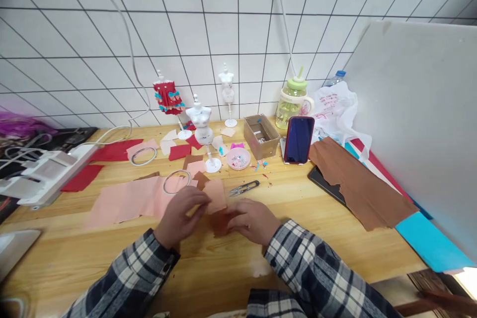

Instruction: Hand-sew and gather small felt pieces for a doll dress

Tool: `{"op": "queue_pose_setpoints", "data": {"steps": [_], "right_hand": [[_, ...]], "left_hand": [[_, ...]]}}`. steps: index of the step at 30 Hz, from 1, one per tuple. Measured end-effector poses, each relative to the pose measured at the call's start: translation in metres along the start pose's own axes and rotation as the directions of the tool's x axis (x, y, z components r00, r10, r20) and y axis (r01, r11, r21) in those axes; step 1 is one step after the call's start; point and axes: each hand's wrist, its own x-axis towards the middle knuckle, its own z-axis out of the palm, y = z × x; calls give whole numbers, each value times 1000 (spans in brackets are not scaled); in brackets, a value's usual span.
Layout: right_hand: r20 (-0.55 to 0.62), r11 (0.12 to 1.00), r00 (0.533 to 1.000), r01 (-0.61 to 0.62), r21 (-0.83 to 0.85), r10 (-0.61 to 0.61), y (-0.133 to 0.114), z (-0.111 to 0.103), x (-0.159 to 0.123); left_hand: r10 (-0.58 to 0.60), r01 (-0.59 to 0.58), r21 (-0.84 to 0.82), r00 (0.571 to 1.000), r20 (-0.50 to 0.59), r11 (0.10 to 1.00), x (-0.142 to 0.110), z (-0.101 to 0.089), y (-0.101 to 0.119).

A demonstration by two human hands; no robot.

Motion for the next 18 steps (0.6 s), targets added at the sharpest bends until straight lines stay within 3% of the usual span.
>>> {"op": "queue_pose_setpoints", "data": {"steps": [2,5,10,13,16,18], "right_hand": [[117,1000,993,-12,-23,15,5,2,-6],[140,992,986,-80,-93,92,-1,-4,-5],[128,974,974,-164,-159,185,-9,-6,7],[153,947,960,-191,-260,236,-5,2,14],[160,930,955,-190,-316,250,-3,8,16],[158,925,954,-195,-326,256,-5,9,15]], "left_hand": [[28,-32,12,967,253,999,0,9,5],[-49,6,122,932,360,993,1,19,6],[-64,-20,225,930,362,974,11,18,-13],[-30,-43,248,959,281,968,18,14,-18],[-20,-16,271,991,131,962,15,12,-7],[-5,-40,266,986,166,963,7,13,7]]}}
